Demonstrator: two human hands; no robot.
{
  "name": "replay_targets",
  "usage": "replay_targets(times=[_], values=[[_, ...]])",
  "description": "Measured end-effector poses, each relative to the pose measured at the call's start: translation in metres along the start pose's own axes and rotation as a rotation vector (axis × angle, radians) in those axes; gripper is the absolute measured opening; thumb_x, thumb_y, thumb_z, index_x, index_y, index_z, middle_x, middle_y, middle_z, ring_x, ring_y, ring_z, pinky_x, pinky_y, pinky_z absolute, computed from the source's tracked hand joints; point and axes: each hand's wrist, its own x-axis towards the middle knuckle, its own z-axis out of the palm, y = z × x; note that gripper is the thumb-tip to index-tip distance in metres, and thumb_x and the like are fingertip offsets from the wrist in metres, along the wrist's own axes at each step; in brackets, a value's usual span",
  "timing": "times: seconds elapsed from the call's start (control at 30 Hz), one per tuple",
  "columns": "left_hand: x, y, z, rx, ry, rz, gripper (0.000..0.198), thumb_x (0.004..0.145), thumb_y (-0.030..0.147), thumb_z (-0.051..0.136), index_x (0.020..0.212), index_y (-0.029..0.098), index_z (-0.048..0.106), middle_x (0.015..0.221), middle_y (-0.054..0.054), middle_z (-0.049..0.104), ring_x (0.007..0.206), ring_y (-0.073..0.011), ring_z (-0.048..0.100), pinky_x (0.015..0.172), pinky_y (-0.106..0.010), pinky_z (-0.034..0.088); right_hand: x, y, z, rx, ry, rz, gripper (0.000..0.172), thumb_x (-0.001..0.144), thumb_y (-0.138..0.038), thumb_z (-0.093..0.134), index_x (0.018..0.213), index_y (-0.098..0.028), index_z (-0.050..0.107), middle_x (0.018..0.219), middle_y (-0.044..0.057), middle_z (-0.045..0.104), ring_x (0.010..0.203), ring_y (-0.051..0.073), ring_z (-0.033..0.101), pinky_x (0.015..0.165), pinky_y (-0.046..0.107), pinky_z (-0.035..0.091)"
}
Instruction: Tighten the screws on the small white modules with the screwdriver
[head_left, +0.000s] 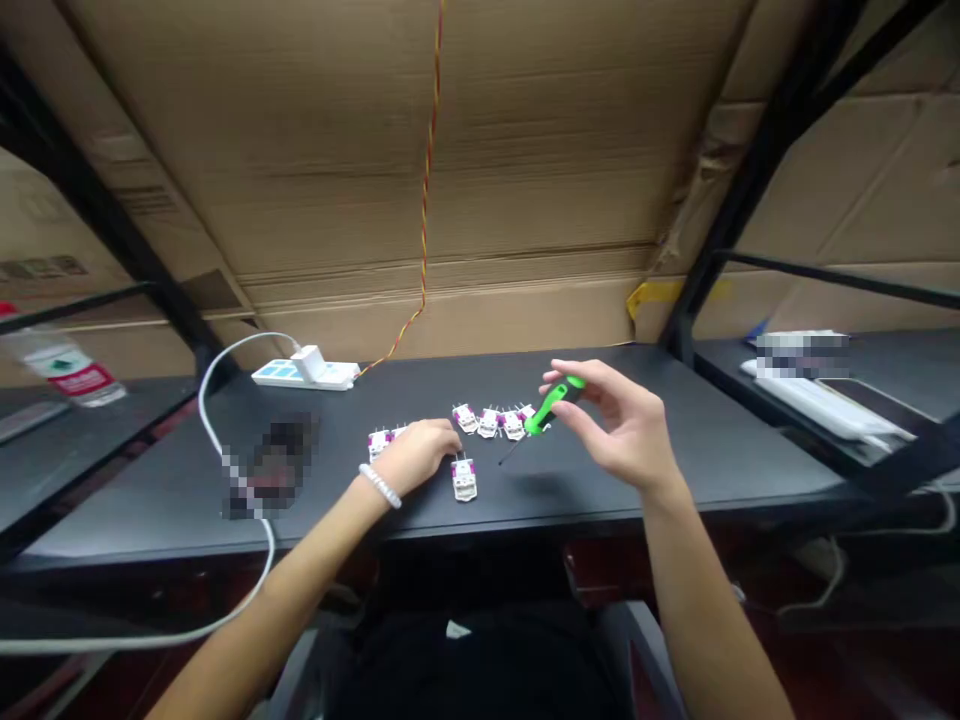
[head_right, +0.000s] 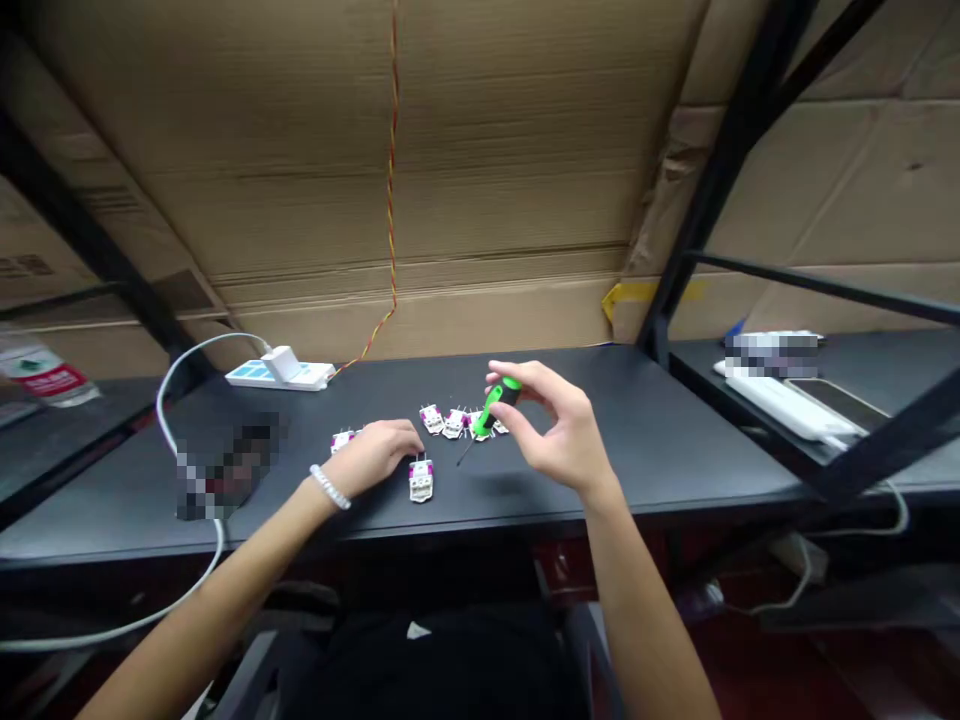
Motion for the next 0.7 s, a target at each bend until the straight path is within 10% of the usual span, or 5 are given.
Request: replay_targets(times=[0.7], values=[[0.0041,-0.0078,-0.0028,0.167,-0.127,0.059,0.031,0.099,0.007,0.049,0.098,0.022,0.076,0.102,-0.006,0.072,0.091,-0.0208,0.067,0.080,-0.026,0.051,0.0003,-0.0005,-0.0017,0.034,-0.026,-0.004,0.040,0.097,-0.023,0.079,0.136,-0.030,0.075,0.119,0.007,0.079,0.110,0.024,0.079,0.097,0.042,0.069]])
